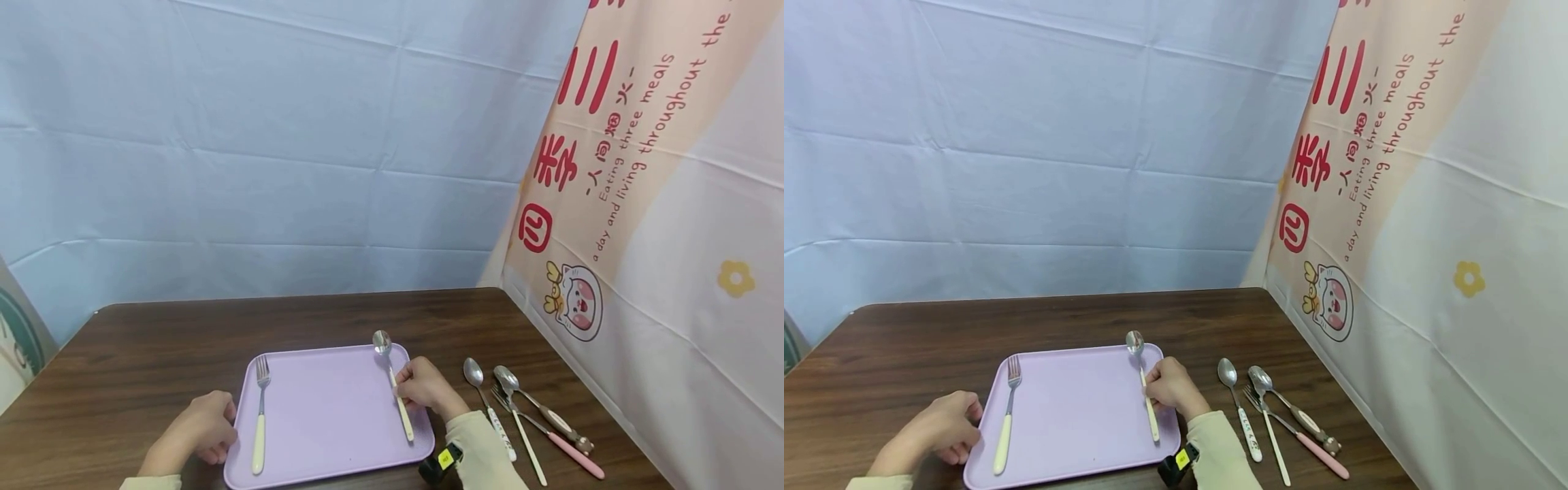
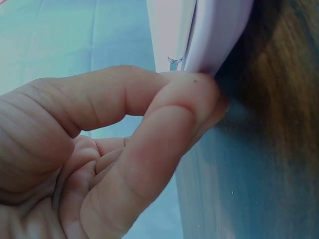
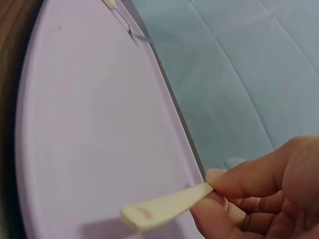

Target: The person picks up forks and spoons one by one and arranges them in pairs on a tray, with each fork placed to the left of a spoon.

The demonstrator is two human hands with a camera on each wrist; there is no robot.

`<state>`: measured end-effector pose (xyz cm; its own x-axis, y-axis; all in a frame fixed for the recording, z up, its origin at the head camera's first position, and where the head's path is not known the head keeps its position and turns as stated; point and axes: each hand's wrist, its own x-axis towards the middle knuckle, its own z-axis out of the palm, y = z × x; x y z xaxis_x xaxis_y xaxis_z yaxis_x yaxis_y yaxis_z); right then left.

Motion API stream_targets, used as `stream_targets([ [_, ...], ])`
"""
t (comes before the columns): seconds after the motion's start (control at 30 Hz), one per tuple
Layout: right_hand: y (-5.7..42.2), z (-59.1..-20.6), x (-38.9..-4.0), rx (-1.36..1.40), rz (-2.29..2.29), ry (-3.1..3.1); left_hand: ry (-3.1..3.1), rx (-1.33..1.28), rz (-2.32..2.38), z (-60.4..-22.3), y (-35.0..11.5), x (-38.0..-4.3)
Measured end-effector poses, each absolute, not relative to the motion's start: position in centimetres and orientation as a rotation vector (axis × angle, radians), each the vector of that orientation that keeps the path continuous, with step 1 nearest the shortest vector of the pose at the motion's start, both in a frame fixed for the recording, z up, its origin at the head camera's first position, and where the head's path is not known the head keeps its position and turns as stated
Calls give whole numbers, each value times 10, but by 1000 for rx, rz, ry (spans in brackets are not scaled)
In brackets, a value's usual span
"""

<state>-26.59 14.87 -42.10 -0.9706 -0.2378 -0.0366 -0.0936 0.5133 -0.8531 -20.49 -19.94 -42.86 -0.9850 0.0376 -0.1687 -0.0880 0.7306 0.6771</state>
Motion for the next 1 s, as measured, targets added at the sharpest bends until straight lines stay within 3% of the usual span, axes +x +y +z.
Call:
stream_targets([
  [1.0, 26, -440, -242, -289, -1507, 2404, 2733, -69, 1090, -429, -200, -206],
])
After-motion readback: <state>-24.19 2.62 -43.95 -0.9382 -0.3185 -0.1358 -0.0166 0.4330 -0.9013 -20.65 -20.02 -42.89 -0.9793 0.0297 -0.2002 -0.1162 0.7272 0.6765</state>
